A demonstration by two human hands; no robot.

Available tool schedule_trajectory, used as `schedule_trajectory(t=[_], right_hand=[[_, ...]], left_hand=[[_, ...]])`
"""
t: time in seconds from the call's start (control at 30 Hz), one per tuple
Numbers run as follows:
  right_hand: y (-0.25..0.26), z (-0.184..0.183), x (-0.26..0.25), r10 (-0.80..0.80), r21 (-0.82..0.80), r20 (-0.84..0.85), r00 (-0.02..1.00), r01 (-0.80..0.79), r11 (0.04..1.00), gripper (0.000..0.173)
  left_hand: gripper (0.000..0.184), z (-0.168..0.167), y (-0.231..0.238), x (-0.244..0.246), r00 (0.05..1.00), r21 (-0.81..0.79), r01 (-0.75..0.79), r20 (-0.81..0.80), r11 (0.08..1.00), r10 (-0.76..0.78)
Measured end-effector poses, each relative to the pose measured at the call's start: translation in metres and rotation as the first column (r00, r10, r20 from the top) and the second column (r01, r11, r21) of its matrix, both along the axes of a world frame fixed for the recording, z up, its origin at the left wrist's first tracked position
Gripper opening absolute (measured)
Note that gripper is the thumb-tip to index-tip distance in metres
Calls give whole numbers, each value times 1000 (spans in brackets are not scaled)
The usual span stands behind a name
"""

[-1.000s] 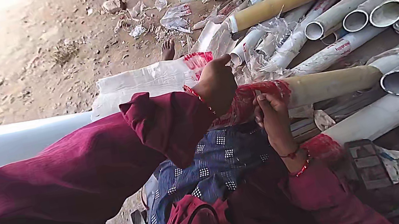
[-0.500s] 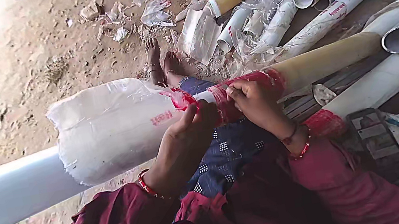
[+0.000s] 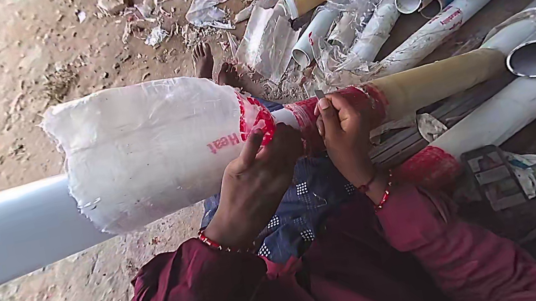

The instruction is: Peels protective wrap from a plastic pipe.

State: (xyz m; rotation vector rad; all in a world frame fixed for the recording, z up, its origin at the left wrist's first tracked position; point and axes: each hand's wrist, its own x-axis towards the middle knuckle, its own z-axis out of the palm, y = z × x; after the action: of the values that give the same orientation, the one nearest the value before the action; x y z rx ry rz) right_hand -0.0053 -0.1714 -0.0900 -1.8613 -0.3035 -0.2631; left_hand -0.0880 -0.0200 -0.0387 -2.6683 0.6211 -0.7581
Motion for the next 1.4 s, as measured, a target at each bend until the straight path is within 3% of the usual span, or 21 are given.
schedule_trajectory(t=[0.07,0.13,0.23,0.4,0.7,1.07,1.23,1.4], right_hand=[[6,-3,2,-24,21,73,997,22,1000,31],[4,6,4,31,-70,76,997,-25,997,30],[-7,30,3,181,-314,-51,982,-187,931,24],[-21,38,-2,310,-390,-164,936,-350,852,23],[-13,35,-7,255,-410,-173,951,-305,860,21],[-23,43,-12,320,-544,-213,923,-384,746,24],[-23,31,-11,261,-391,-165,951,-306,868,24],[-15,32,-9,250,-432,-110,962,-273,860,24]], left_hand=[[26,5,4,9,999,-50,1,-37,999,-3],[30,9,5,16,998,-86,-11,-68,996,5],[31,9,2,14,995,-109,-64,-82,992,55],[30,1,-5,1,986,-211,-145,-110,967,124],[28,-8,-7,-2,984,-327,-172,-92,929,150],[27,-9,-3,-2,986,-404,-157,-120,901,118],[25,-12,-3,-2,988,-427,-151,-96,892,121],[25,-17,-3,-5,988,-427,-153,-63,891,139]])
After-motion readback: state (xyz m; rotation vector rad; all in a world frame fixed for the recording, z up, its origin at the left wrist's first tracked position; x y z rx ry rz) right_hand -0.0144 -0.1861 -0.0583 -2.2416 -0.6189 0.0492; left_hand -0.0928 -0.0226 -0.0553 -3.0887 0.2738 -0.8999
